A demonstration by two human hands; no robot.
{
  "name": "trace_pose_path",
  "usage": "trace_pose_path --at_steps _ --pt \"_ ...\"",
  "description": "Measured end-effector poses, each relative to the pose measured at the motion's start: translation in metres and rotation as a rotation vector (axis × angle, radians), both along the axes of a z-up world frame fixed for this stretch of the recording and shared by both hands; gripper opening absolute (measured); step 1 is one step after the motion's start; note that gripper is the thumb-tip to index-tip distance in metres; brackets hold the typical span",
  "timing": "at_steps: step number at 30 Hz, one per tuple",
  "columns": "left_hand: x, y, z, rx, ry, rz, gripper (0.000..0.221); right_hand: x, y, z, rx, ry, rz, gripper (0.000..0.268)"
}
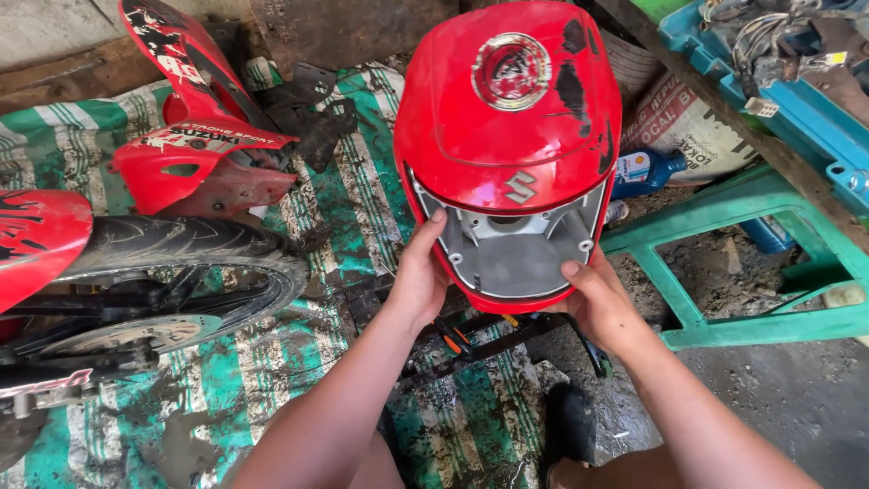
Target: Cleaning and assembling a motorcycle headlight unit by fitting the internal assembly into the plastic housing.
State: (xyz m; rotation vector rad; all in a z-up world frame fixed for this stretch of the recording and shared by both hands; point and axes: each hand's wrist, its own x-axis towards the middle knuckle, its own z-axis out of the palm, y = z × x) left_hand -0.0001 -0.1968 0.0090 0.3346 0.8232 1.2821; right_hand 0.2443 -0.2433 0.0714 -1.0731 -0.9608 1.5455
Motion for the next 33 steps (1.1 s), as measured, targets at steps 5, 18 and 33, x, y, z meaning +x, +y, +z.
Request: trace_pose_path --at_steps 5,18,33 --pt "0.003 -0.007 0.017 0.089 0.161 -0.053 0.094 0.015 0.018 -0.022 -0.114 0.119 -0.023 0.065" --pt "0.005 -0.025 0.053 0.375 0.44 -0.079 0.111 0.039 0.026 -0.033 -0.177 0.232 0.089 0.056" --pt "-0.022 0.024 0.028 0.077 0.239 0.184 0.123 0.015 0.028 -0.054 -0.203 -0.051 0.217 0.088"
